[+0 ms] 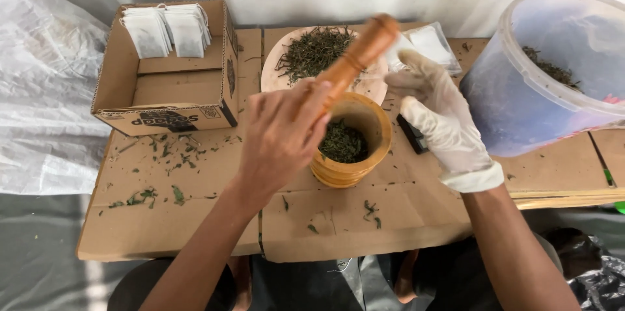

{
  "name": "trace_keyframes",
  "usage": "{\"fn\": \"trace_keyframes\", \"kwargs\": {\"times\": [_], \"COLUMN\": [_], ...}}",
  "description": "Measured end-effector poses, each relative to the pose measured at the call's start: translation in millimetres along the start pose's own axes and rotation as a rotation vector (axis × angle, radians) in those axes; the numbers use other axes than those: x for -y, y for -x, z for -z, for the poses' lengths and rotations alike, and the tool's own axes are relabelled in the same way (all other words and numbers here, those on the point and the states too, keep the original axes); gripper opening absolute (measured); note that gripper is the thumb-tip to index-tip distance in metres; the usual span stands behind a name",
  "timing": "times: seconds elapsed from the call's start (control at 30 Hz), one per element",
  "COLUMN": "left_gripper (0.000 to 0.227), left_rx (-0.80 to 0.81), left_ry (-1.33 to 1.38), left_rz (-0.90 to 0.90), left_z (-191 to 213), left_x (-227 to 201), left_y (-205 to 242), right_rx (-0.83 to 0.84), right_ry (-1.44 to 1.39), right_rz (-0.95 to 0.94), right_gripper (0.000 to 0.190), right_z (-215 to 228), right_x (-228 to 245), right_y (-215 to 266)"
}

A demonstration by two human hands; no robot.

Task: Grinding dried tea leaves into a finer consistency using a wooden mortar and pestle.

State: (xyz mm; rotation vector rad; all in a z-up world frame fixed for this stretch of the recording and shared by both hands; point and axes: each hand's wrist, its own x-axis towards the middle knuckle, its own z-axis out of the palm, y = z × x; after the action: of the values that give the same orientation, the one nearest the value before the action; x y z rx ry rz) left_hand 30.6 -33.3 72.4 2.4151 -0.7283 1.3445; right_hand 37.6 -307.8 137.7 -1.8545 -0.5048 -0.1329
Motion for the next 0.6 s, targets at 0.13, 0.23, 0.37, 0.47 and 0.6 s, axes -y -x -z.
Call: {"fn": "trace_keyframes", "kwargs": {"times": [0.13,0.23,0.37,0.47,0.6], "left_gripper": [0.044,0.058,0.065,0.067,0.080], "left_rx": [-0.098,-0.099,-0.016,0.109,0.327], "left_ry": [0.052,0.269,0.521,0.549,0.531], "left_rz": [-0.088,0.013,0.112,0.102,0.149], "left_z": [2.2,-2.7,-11.1,2.2,20.6], "left_x": [-28.6,-33.4,-35.2,-34.8,-27.2], "left_y": [-25.2,-25.2,-19.1,-26.4,-28.9], "right_rx": [-0.252,-0.423,-0.412,-0.368,-0.284], "right_ry": [-0.476,-0.655,-0.662,-0.681,-0.532], "right_rz": [-0.269,-0.253,-0.172,-0.113,-0.040], "right_gripper": [0.038,0.030,0.038,0.048,0.052], "right_z": [-27.5,-23.4,-29.6,-30.2,-30.8], "right_x": [54.9,13.9,25.5,40.7,40.9], "right_y": [-23.4,-28.6,-27.1,-21.0,-17.5]}}
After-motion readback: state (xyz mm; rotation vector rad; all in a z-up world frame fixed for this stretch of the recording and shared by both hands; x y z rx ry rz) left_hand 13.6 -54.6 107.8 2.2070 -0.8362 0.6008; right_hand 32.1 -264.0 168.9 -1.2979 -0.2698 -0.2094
